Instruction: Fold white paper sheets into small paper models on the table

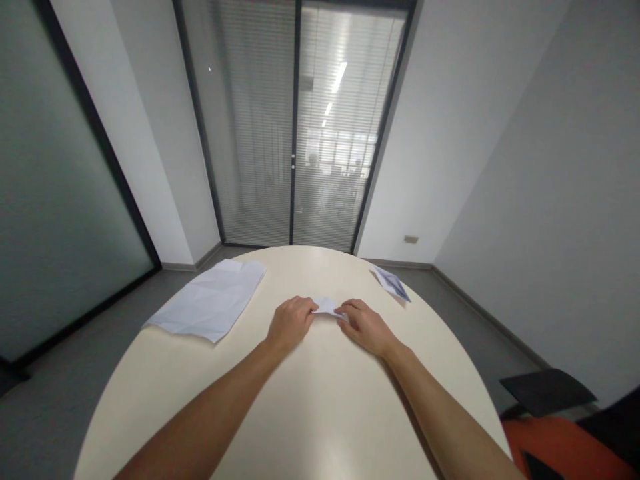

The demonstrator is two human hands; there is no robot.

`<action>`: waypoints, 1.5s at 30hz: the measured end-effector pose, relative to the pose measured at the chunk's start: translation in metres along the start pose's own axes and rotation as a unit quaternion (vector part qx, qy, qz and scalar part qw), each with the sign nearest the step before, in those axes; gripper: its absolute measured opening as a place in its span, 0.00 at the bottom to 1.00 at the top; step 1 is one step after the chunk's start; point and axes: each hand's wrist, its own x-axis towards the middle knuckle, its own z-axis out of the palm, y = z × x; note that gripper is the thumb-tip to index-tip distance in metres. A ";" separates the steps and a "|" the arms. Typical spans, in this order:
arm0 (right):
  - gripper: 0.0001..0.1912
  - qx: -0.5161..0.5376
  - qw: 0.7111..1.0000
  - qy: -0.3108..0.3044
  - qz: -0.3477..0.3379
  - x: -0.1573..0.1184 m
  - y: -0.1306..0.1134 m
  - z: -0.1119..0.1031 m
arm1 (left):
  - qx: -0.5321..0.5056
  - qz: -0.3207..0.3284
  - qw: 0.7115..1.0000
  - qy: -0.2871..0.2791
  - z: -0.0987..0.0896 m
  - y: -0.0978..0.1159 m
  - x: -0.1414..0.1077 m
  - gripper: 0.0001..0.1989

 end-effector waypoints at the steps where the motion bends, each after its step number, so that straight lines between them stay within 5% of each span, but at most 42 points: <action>1: 0.14 0.005 1.000 0.010 0.000 0.000 0.001 0.000 | -0.016 -0.007 1.000 0.009 0.001 -0.001 0.000 0.09; 15: 0.13 0.049 0.993 0.106 0.027 0.004 0.005 0.002 | -0.045 0.018 0.996 0.072 -0.002 0.009 0.000 0.07; 25: 0.32 0.215 0.963 0.142 0.083 0.005 -0.004 0.004 | -0.190 -0.123 0.967 0.118 0.002 0.008 0.004 0.06; 28: 0.30 0.248 0.954 0.153 0.077 0.006 -0.003 0.007 | -0.222 -0.153 0.956 0.118 0.005 0.005 0.006 0.07; 33: 0.16 0.239 0.950 0.175 0.093 0.011 -0.001 0.009 | -0.247 -0.182 0.947 0.098 0.011 0.002 0.006 0.08; 37: 0.11 0.219 0.960 0.161 0.068 0.012 0.002 0.011 | -0.171 -0.183 0.966 0.059 0.010 0.000 0.004 0.04; 45: 0.10 0.232 0.964 0.104 0.080 0.008 0.006 0.022 | -0.057 -0.059 0.996 -0.029 0.009 0.000 -0.002 0.14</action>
